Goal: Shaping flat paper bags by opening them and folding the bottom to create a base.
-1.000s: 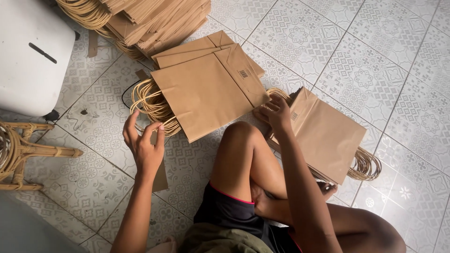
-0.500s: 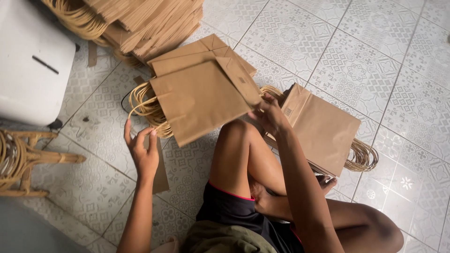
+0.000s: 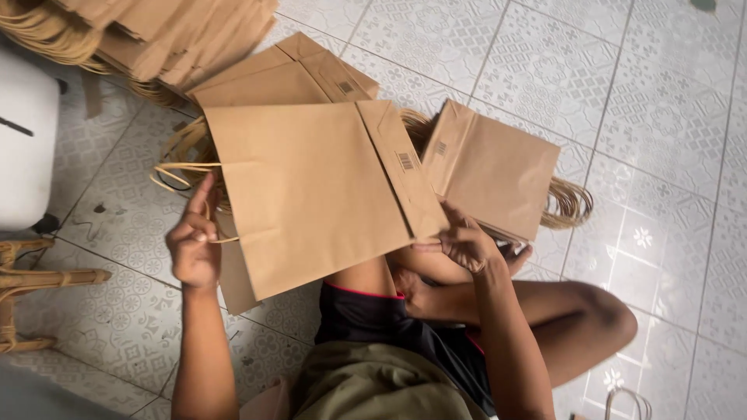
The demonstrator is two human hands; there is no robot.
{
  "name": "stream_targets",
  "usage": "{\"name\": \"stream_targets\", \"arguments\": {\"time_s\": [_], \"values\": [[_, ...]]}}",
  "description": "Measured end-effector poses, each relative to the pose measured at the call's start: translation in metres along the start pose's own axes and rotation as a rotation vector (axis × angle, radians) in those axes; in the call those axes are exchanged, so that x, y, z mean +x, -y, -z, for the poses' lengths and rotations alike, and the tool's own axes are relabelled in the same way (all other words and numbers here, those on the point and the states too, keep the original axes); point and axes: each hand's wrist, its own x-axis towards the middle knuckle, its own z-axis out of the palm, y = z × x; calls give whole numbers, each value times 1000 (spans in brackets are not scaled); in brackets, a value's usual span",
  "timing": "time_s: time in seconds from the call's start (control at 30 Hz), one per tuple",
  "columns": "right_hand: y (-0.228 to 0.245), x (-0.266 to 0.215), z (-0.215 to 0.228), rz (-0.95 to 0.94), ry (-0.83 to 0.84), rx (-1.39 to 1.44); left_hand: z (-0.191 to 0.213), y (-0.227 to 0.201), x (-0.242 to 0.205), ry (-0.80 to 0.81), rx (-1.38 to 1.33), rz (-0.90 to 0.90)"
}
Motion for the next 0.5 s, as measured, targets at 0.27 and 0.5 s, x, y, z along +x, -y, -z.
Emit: {"name": "stream_targets", "arguments": {"time_s": [0.27,0.5], "values": [[-103,-99,158,126,-100,163,-52,9,35,305,-206,4],[-65,-194,4,404,-252,196,-133,-10,76,430,-236,114]]}}
